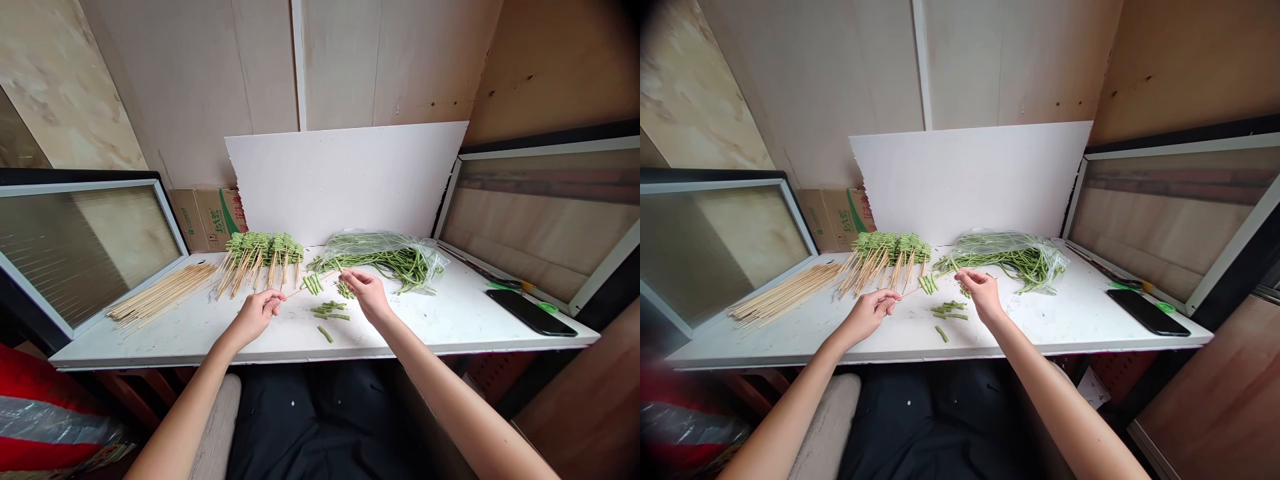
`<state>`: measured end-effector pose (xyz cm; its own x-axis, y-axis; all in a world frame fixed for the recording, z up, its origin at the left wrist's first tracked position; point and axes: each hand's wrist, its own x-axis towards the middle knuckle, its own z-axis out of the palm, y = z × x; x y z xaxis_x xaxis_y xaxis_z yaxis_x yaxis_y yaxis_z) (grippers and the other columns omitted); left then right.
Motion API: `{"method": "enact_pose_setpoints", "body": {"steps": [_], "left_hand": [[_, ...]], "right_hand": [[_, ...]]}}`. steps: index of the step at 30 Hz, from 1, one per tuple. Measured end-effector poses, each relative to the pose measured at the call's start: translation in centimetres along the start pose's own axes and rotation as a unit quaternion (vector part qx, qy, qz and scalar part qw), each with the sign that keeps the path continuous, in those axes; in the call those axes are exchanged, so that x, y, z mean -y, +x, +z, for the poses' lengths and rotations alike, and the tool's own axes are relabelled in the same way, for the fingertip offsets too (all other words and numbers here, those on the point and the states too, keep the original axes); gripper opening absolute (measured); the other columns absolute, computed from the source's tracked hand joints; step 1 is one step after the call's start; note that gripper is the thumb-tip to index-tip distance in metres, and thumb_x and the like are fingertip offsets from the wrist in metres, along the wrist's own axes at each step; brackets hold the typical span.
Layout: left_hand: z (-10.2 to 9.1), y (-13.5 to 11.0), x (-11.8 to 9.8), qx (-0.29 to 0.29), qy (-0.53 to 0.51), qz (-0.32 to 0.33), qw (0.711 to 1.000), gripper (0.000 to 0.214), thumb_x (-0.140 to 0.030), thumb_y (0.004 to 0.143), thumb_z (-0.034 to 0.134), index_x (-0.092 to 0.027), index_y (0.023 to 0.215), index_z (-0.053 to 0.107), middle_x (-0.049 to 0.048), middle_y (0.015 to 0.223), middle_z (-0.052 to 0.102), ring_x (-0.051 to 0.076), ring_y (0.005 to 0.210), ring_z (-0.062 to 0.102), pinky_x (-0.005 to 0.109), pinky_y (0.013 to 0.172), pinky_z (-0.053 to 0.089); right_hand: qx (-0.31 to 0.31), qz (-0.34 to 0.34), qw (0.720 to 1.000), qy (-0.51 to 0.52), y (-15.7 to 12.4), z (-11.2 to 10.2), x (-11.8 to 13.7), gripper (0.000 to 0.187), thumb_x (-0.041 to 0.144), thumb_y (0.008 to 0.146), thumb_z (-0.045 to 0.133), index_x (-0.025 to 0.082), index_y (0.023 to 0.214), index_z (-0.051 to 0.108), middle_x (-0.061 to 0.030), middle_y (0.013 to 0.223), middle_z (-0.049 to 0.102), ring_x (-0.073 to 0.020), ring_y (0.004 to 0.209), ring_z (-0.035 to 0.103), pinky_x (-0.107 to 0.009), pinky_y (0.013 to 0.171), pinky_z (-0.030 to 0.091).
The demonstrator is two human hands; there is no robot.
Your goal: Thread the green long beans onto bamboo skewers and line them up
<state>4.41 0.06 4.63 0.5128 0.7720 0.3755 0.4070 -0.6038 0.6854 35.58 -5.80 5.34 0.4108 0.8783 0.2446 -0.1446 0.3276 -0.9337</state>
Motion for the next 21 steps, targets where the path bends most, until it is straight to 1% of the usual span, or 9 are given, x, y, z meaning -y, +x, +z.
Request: {"method": "enact_pose_setpoints", "body": {"steps": [3,7,12,16,21], "left_hand": [[-0.1,0.0,0.1,-0.009,0.017,0.011,1.0,0.035,-0.039,0.106,0.046,-0.018,0.11,0.074,0.0019,0.076,0.066,0.017,0.071,0.062,0.028,0.069,0.047],[-0.2,0.0,-0.2,-0.029,0.029,0.02,0.999,0.034,-0.038,0.106,0.047,-0.019,0.111,0.074,0.0023,0.076,0.067,0.018,0.072,0.063,0.029,0.069,0.047],[0.2,-0.1,-0.7,-0.024,0.029,0.022,0.999,0.034,-0.037,0.106,0.046,-0.019,0.109,0.074,0.0022,0.076,0.067,0.017,0.07,0.061,0.029,0.07,0.046],[0.7,-0.1,-0.9,-0.022,0.017,0.025,0.999,0.033,-0.036,0.106,0.046,-0.018,0.109,0.073,0.0022,0.077,0.067,0.017,0.068,0.059,0.028,0.068,0.046],[1.0,-0.1,-1.0,-0.03,-0.002,0.026,0.999,0.034,-0.039,0.107,0.047,-0.018,0.109,0.073,0.0027,0.077,0.067,0.017,0.067,0.059,0.028,0.067,0.045]], "right_hand": [[0.002,-0.011,1.0,-0.015,-0.2,0.2,-0.2,0.043,0.058,0.067,0.095,0.022,0.088,0.086,-0.0099,0.092,0.08,-0.0234,0.084,0.067,-0.037,0.071,0.049],[0.007,-0.008,1.0,-0.012,-0.3,0.3,-0.2,0.043,0.059,0.068,0.094,0.022,0.09,0.086,-0.0098,0.093,0.08,-0.0237,0.086,0.068,-0.036,0.073,0.049],[0.025,-0.005,1.0,-0.011,-1.2,1.1,-0.2,0.038,0.056,0.07,0.094,0.023,0.084,0.086,-0.009,0.093,0.079,-0.0215,0.084,0.064,-0.036,0.074,0.05],[0.045,-0.008,0.998,-0.035,-2.1,2.0,-0.5,0.038,0.057,0.07,0.094,0.023,0.084,0.086,-0.0093,0.095,0.081,-0.0224,0.083,0.066,-0.037,0.076,0.051],[0.046,-0.026,0.997,-0.048,-2.1,1.8,-0.4,0.037,0.057,0.07,0.095,0.025,0.087,0.087,-0.0104,0.1,0.082,-0.0291,0.1,0.072,-0.042,0.09,0.056]]}}
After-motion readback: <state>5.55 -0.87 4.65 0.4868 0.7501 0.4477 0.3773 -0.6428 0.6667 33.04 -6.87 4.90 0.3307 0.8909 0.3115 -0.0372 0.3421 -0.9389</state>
